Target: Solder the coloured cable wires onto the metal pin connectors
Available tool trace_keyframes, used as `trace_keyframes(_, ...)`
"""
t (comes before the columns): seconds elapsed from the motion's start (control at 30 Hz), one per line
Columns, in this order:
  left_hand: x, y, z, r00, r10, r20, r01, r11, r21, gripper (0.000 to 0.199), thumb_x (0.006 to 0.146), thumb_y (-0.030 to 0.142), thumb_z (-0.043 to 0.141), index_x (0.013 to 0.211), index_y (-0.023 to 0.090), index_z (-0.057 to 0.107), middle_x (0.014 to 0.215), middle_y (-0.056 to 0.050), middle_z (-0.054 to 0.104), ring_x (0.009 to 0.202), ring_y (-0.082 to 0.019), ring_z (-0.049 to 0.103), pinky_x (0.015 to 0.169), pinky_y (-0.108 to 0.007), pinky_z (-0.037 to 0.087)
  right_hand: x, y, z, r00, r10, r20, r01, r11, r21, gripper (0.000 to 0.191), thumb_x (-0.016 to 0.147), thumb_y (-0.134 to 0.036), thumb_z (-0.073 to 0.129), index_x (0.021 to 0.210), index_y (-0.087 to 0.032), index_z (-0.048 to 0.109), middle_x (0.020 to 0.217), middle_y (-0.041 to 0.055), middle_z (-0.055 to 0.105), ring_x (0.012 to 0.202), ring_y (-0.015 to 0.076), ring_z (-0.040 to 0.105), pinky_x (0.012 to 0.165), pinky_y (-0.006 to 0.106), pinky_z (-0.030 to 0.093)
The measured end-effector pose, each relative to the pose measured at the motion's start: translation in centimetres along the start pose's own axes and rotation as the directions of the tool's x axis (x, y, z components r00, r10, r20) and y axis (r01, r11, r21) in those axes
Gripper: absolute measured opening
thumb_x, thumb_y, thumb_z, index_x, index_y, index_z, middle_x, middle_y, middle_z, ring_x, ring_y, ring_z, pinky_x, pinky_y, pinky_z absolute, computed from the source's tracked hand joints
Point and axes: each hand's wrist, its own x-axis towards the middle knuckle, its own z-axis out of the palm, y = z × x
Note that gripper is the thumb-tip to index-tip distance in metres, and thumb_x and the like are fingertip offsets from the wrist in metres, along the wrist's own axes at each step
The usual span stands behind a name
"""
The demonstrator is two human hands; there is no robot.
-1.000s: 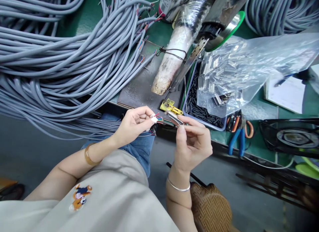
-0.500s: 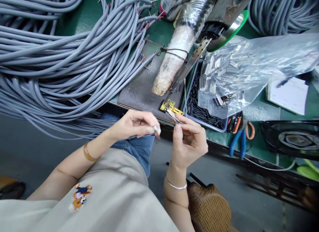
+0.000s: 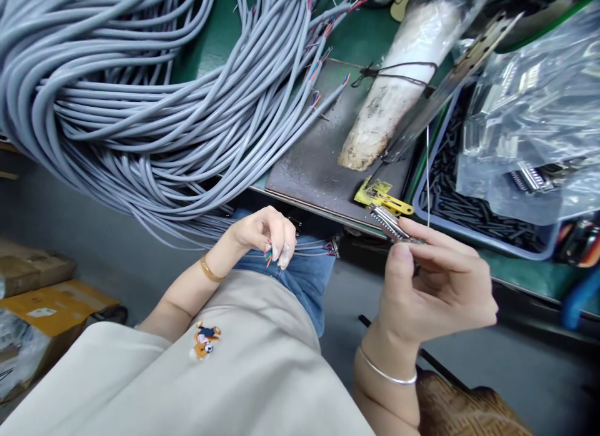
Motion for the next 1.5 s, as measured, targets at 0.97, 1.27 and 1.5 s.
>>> trace_keyframes(0.97, -0.8, -1.6, 0.3, 0.988, 0.137, -0.074, -0.149, 0.968, -0.203, 0.056, 0.067, 0.052, 0.085, 0.035, 0.021, 0.051, 0.032, -0.003, 0.047, 0.025, -0.013, 0.045, 0.032, -0.027, 0.036, -0.4, -0.6, -0.1, 0.994, -0.078, 0.082, 0.082, 0.995, -0.049, 0.019, 0.082, -0.007, 0.077, 0.095, -0.021, 0.072, 0.105, 0.0021, 0.081, 0.088, 0.0202, 0.079, 0.075, 0.034, 0.063)
trace_keyframes(1.27, -0.8, -1.5, 0.3, 0.992, 0.123, -0.017, -0.124, 0.974, -0.192, 0.057, 0.070, 0.057, 0.083, 0.037, 0.021, 0.053, 0.035, -0.004, 0.050, 0.027, -0.014, 0.048, 0.033, -0.026, 0.039, -0.4, -0.8, -0.1, 0.991, -0.094, 0.091, 0.098, 0.994, -0.048, 0.020, 0.082, -0.005, 0.076, 0.093, -0.020, 0.071, 0.104, 0.0028, 0.081, 0.089, 0.0199, 0.079, 0.077, 0.032, 0.062)
trace_keyframes(1.5, 0.6, 0.9, 3.3, 0.891, -0.142, -0.430, 0.135, 0.990, -0.046, 0.031, 0.069, 0.039, 0.091, 0.070, 0.016, 0.069, 0.063, -0.002, 0.066, 0.043, -0.005, 0.046, 0.038, -0.016, 0.029, -0.9, -0.6, -0.1, 0.996, -0.034, 0.082, 0.038, 0.998, -0.052, 0.012, 0.086, -0.012, 0.074, 0.092, -0.022, 0.070, 0.104, 0.0051, 0.080, 0.093, 0.0221, 0.079, 0.079, 0.037, 0.064)
